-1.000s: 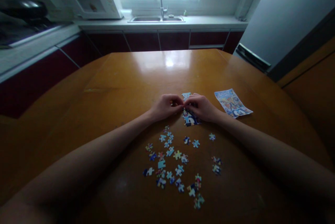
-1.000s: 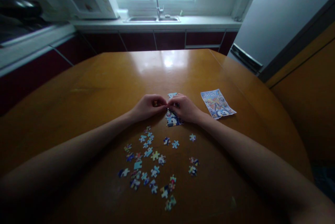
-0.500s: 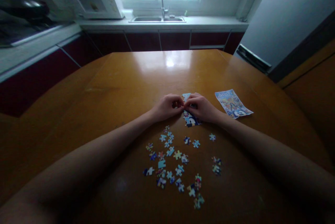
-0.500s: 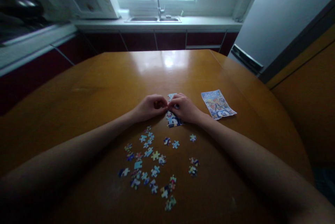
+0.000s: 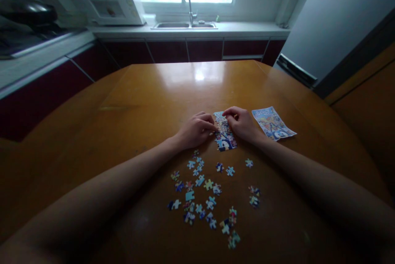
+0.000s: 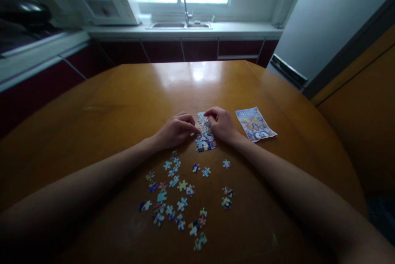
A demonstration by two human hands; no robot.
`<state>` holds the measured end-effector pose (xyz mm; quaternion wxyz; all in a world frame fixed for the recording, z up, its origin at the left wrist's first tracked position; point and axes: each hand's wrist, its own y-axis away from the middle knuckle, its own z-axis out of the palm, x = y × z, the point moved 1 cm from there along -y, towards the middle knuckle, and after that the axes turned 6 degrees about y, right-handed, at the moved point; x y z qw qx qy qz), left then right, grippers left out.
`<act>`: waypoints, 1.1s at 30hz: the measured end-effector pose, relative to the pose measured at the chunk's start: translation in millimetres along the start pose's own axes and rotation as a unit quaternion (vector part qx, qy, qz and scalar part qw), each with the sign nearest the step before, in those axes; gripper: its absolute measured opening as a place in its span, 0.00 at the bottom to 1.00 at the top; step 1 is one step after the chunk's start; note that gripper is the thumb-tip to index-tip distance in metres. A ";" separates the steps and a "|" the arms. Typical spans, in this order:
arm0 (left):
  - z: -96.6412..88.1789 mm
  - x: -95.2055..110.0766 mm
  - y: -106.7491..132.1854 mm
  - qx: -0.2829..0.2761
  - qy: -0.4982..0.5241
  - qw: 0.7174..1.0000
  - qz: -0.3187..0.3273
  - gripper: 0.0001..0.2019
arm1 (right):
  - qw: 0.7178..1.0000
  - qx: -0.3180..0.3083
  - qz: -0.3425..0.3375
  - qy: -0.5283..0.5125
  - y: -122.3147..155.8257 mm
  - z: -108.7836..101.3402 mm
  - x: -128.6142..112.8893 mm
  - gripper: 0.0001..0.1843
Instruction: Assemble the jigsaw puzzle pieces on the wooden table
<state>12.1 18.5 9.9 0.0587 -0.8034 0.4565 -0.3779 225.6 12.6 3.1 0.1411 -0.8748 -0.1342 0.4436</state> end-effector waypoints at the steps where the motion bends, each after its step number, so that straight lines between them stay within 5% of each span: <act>1: 0.0 0.4 0.0 -0.004 -0.009 1.000 0.004 0.13 | 1.000 0.000 -0.006 0.005 0.0 0.5 0.3 0.10; 9: -1.2 7.1 -0.2 -0.010 -0.041 0.999 0.028 0.13 | 0.999 -0.003 -0.043 0.029 -0.3 3.0 1.9 0.11; 13: -0.4 5.3 -0.3 0.037 -0.016 0.999 0.034 0.13 | 0.998 -0.002 -0.056 0.033 -0.7 4.0 3.5 0.11; 28: -0.8 -5.3 -3.4 0.100 -0.054 0.986 -0.126 0.06 | 0.995 0.052 -0.028 0.079 -1.1 1.7 5.6 0.12; 33: 0.7 -7.1 -4.7 0.084 -0.068 0.985 -0.138 0.08 | 0.993 0.018 -0.033 0.115 -1.6 4.0 4.9 0.15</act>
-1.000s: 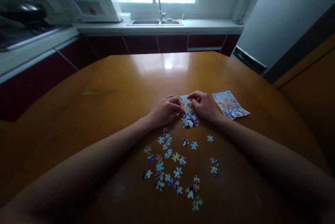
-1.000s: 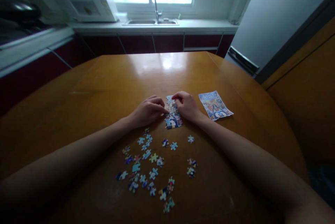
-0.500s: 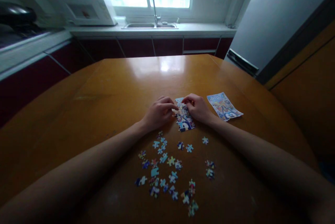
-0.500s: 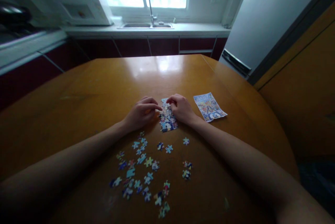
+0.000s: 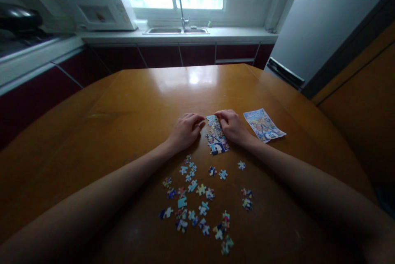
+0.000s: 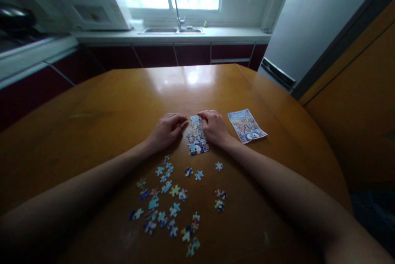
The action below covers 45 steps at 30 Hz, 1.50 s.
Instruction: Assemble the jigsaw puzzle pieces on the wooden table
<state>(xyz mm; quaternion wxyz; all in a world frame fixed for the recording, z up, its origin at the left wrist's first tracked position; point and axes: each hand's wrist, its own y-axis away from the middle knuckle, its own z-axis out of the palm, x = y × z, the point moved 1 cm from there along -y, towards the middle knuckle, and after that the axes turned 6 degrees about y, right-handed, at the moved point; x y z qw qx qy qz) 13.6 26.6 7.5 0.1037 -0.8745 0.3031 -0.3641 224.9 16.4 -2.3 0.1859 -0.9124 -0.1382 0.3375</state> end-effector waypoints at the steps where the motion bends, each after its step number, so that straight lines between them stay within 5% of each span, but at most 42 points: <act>1: 0.6 -0.9 0.1 -0.002 0.001 1.000 0.001 0.08 | 1.000 -0.010 -0.004 0.004 0.0 0.8 -0.4 0.17; 12: 2.0 -0.5 0.6 -0.017 0.012 1.000 0.020 0.10 | 0.998 -0.048 -0.024 0.034 0.9 0.9 -2.4 0.19; 45: 3.1 -0.7 1.0 -0.028 -0.011 0.999 0.036 0.09 | 0.999 -0.031 -0.018 0.021 0.6 1.3 -1.1 0.17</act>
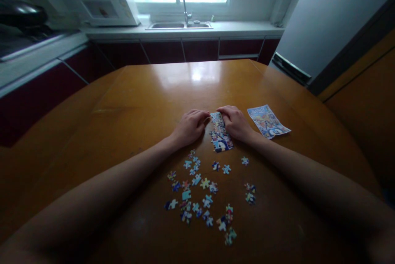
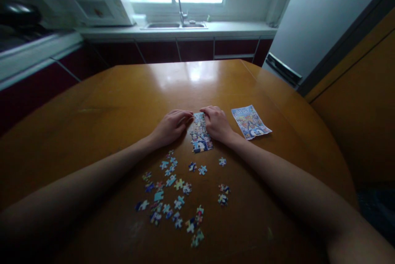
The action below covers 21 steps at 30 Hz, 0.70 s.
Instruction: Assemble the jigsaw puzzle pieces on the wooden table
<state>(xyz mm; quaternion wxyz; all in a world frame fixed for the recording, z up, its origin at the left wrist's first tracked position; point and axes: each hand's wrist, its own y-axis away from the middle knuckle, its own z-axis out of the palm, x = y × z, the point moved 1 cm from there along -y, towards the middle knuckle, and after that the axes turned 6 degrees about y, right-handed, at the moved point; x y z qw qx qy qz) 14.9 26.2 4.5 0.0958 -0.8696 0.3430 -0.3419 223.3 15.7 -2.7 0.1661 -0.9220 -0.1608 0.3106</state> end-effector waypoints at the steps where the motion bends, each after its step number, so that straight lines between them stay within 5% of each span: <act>1: -0.1 0.5 -0.1 -0.001 0.000 1.000 0.002 0.09 | 1.000 -0.001 -0.002 0.000 0.1 0.2 0.3 0.17; 21: -0.4 1.7 0.6 -0.002 -0.007 1.000 0.007 0.08 | 1.000 -0.001 -0.002 0.007 0.7 -0.7 -0.2 0.16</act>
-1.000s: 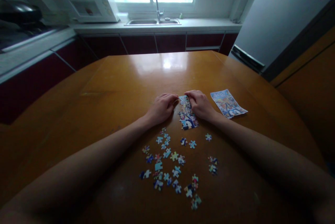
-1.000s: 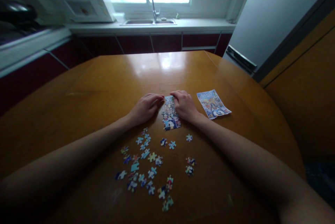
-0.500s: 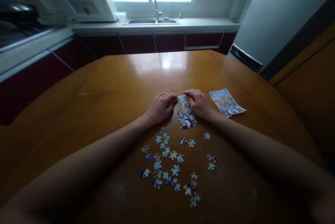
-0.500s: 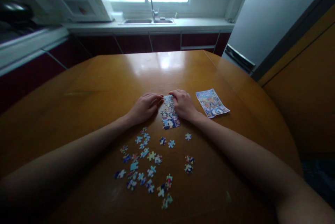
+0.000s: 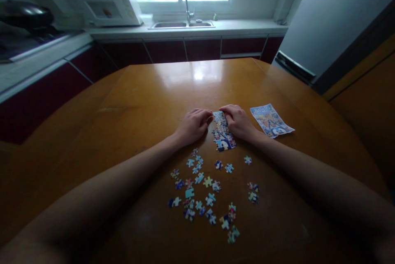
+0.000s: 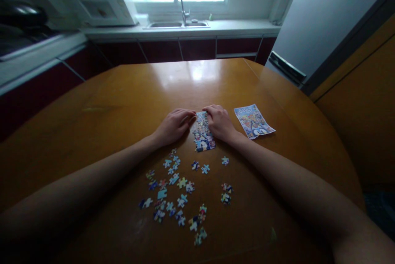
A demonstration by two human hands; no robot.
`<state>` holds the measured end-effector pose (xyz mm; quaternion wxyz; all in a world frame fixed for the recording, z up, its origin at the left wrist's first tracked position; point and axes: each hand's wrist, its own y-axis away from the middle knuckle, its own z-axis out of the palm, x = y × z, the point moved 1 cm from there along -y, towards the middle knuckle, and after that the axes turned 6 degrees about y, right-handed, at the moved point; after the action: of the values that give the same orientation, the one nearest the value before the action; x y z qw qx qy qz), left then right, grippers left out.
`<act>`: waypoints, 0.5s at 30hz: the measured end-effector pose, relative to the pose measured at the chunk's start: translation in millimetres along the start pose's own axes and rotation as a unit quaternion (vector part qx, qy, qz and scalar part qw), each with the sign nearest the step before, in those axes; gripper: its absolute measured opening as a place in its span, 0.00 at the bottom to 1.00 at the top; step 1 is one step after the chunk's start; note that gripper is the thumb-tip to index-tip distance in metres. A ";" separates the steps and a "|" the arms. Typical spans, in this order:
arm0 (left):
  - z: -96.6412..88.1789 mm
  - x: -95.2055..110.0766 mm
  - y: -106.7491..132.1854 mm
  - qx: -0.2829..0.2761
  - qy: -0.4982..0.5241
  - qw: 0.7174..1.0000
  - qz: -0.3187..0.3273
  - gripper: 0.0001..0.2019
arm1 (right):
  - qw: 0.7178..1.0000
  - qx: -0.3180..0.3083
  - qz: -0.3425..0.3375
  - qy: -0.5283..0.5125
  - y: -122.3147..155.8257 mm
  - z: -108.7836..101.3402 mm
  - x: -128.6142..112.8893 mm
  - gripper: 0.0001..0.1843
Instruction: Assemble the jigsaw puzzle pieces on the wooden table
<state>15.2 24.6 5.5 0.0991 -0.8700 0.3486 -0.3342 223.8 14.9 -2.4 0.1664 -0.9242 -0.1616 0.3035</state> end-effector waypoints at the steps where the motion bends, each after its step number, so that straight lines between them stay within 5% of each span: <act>1: 0.0 0.3 0.1 0.000 0.000 1.000 0.001 0.08 | 1.000 0.001 -0.001 0.000 0.1 -0.2 -0.1 0.16; 15: 1.5 0.0 0.7 -0.002 -0.003 1.000 0.002 0.08 | 1.000 0.000 -0.007 0.000 0.9 0.5 0.7 0.15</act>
<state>15.8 24.1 4.0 0.0994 -0.8705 0.3507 -0.3306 224.2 14.5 -3.5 0.1679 -0.9230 -0.1679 0.3027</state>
